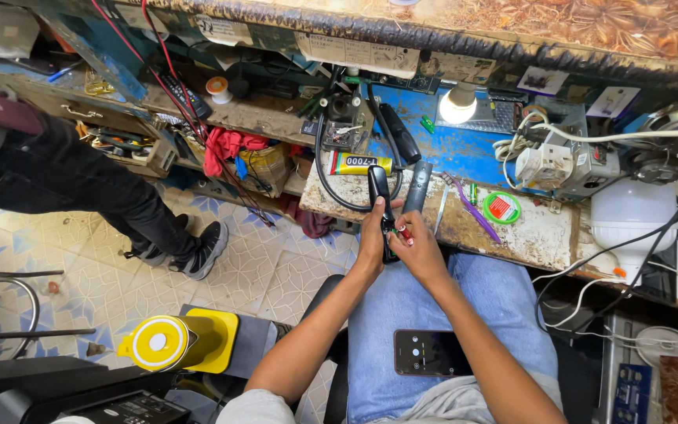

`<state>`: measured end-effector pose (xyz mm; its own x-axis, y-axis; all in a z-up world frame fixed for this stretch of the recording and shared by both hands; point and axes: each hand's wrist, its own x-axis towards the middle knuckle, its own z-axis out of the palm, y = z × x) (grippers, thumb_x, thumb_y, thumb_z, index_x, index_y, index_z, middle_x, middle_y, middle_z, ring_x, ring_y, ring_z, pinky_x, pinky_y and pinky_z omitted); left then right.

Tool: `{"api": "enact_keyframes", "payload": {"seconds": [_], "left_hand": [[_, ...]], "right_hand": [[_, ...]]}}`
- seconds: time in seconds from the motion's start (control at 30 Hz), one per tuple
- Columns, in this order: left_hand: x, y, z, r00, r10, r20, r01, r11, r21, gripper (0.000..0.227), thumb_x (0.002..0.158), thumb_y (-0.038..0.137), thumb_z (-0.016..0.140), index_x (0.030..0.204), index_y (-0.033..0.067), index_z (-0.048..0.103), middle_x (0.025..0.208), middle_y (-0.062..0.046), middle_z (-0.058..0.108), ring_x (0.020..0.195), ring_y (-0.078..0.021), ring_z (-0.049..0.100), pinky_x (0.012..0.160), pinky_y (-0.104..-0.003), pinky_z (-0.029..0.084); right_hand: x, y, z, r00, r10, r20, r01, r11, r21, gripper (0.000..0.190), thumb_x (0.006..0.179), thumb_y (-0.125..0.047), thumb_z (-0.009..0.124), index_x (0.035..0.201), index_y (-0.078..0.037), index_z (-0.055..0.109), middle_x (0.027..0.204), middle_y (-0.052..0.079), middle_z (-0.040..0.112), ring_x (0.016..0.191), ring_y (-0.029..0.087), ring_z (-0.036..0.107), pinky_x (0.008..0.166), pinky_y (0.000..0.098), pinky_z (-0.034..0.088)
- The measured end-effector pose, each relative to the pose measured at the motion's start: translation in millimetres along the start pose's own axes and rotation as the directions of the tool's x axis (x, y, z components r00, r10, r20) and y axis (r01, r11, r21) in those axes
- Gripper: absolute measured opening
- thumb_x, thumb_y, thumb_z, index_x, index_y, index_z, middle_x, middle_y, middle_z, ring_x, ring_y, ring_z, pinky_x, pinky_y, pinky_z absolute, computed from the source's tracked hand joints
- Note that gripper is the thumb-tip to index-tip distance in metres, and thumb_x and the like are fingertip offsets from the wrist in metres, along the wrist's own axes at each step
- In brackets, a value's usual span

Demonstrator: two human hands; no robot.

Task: The person sits in a chair and uses a smartphone to take a picture of a remote control. They then open the battery compartment of the remote, remove the old batteries, and insert new batteries before closing the compartment.

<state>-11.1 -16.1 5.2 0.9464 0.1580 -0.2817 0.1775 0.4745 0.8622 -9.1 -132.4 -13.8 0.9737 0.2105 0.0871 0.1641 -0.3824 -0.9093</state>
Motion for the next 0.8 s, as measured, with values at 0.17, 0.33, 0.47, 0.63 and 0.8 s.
{"api": "enact_keyframes", "payload": {"seconds": [0.17, 0.33, 0.47, 0.63, 0.8], "left_hand": [[-6, 12, 2, 1.000, -0.017, -0.017, 0.017, 1.000, 0.012, 0.056, 0.103, 0.055, 0.051, 0.122, 0.0097, 0.077, 0.085, -0.007, 0.066, 0.081, -0.0140, 0.062, 0.080, -0.025, 0.054], [-3, 6, 1, 1.000, -0.011, 0.007, 0.011, 1.000, 0.013, 0.056, 0.104, 0.054, 0.052, 0.124, 0.0079, 0.076, 0.099, -0.010, 0.069, 0.088, -0.0149, 0.060, 0.087, -0.027, 0.053], [3, -7, 0, 0.998, -0.020, 0.052, 0.019, 0.999, 0.032, 0.056, 0.103, 0.055, 0.054, 0.122, 0.0078, 0.076, 0.088, -0.009, 0.067, 0.081, -0.0146, 0.064, 0.080, -0.027, 0.056], [14, -20, -4, 0.996, -0.010, 0.093, 0.005, 0.999, 0.052, 0.057, 0.103, 0.056, 0.054, 0.123, 0.0067, 0.075, 0.074, -0.007, 0.063, 0.066, -0.0133, 0.063, 0.060, -0.025, 0.056], [23, -28, -10, 0.995, 0.004, 0.095, -0.003, 1.000, -0.009, 0.056, 0.105, 0.053, 0.053, 0.122, 0.0047, 0.075, 0.071, -0.003, 0.062, 0.061, -0.0099, 0.063, 0.055, -0.024, 0.057]], "right_hand": [[-7, 5, 5, 0.995, -0.079, -0.066, 0.074, 0.995, -0.072, 0.021, 0.089, -0.016, 0.073, 0.102, -0.015, 0.057, 0.052, 0.009, 0.050, 0.054, 0.027, 0.057, 0.061, 0.0369, 0.050], [-3, 5, -6, 0.976, -0.217, -0.031, 0.207, 0.958, -0.198, 0.020, 0.088, -0.018, 0.075, 0.098, -0.016, 0.057, 0.053, 0.012, 0.054, 0.059, 0.037, 0.062, 0.063, 0.0426, 0.052], [-2, 14, -15, 0.976, -0.215, 0.022, 0.216, 0.971, -0.107, 0.023, 0.088, -0.018, 0.077, 0.092, -0.014, 0.054, 0.051, 0.006, 0.050, 0.052, 0.027, 0.057, 0.060, 0.0379, 0.051], [-4, 18, -20, 0.988, -0.150, 0.029, 0.151, 0.988, -0.031, 0.029, 0.087, -0.025, 0.081, 0.091, -0.013, 0.054, 0.060, 0.016, 0.054, 0.058, 0.031, 0.056, 0.062, 0.0426, 0.047], [-9, -15, -24, 0.997, -0.075, 0.030, 0.070, 0.989, 0.128, 0.020, 0.093, -0.017, 0.074, 0.105, -0.011, 0.060, 0.073, 0.008, 0.064, 0.069, 0.018, 0.059, 0.070, 0.0348, 0.050]]}}
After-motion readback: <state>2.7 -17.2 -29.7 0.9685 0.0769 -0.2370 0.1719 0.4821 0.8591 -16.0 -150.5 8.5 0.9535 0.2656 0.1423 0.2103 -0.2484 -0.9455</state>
